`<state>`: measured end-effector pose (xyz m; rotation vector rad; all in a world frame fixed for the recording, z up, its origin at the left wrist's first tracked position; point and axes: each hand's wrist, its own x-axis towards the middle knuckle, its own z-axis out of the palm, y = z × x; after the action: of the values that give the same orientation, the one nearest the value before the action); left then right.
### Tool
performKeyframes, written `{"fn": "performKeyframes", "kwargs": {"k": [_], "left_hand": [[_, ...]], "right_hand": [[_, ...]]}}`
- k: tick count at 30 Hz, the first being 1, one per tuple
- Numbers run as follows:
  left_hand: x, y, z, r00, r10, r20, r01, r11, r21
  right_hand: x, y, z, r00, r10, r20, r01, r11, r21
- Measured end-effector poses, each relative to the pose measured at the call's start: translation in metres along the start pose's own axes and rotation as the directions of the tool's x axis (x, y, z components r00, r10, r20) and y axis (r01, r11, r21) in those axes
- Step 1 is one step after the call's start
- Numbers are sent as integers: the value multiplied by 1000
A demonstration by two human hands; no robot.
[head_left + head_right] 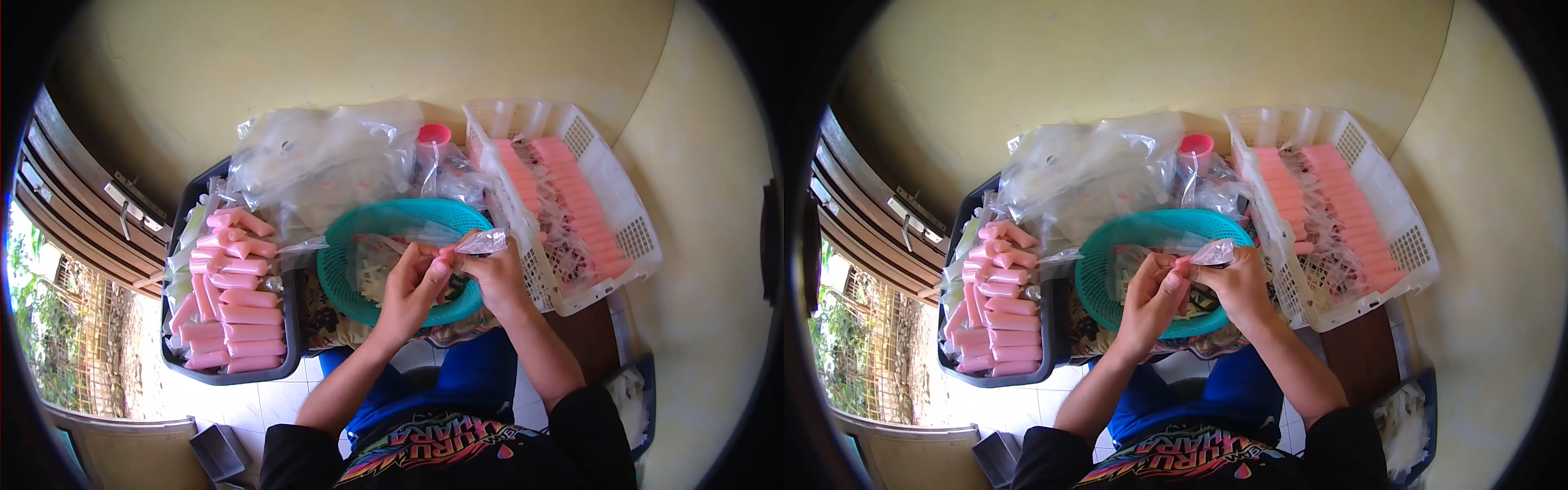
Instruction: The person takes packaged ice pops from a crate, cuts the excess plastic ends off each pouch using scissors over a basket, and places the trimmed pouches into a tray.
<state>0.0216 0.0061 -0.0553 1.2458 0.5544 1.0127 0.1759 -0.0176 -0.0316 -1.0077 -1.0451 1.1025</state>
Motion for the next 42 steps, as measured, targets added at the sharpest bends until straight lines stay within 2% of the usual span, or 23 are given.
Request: {"fn": "performKeyframes", "kwargs": {"k": [2, 4, 8, 12, 14, 20, 23, 25, 27, 29, 31, 32, 34, 38, 42], "left_hand": [[0, 3, 4, 1000, -20, 2, 20, 1000, 4], [-1, 5, 5, 998, -60, -11, 61, 994, 91], [-6, -5, 4, 998, -49, -25, 52, 989, 135], [-12, -3, 3, 998, -64, -26, 68, 975, 213], [-14, -3, 1, 996, -83, -23, 86, 968, 235], [-21, 1, 0, 992, -126, -10, 124, 962, 244], [-17, 2, -3, 989, -146, -11, 145, 961, 235], [-12, -7, -6, 999, -35, -8, 36, 969, 245], [-12, -8, -5, 999, -7, -54, 23, 951, 307], [-10, 0, -3, 995, 25, -97, 12, 929, 370], [-10, 17, 2, 994, 59, -97, 24, 727, 686], [-10, 15, 2, 993, 59, -98, 24, 728, 685], [-10, 10, 3, 978, 190, -83, -71, 686, 724], [-14, 9, 3, 976, 211, -47, -94, 611, 786], [-20, 7, 1, 979, 199, -34, -98, 618, 780]], "right_hand": [[1, -1, 0, 998, 39, -39, -37, 998, 40], [1, -1, -2, 997, 48, -57, -46, 998, 47], [2, 0, 3, 990, 71, -125, -63, 996, 66], [6, 7, -2, 990, 79, -115, -78, 997, 14], [8, 12, -6, 993, 93, -78, -98, 993, -71], [9, 7, 3, 989, 99, -109, -101, 995, -12], [15, 23, -1, 993, 88, -79, -93, 993, -69], [16, 23, 1, 995, 63, -77, -70, 993, -90], [18, 25, 2, 997, 39, -70, -47, 993, -111], [21, 29, -1, 995, -56, -81, 38, 978, -204], [21, 26, 0, 998, -12, -69, -3, 977, -212], [20, 23, 0, 998, 32, -59, -44, 974, -221], [20, 20, 4, 995, 69, -73, -82, 977, -195], [24, 29, 3, 985, 162, -56, -166, 983, -78], [24, 29, 5, 985, 172, -35, -174, 979, -108]]}}
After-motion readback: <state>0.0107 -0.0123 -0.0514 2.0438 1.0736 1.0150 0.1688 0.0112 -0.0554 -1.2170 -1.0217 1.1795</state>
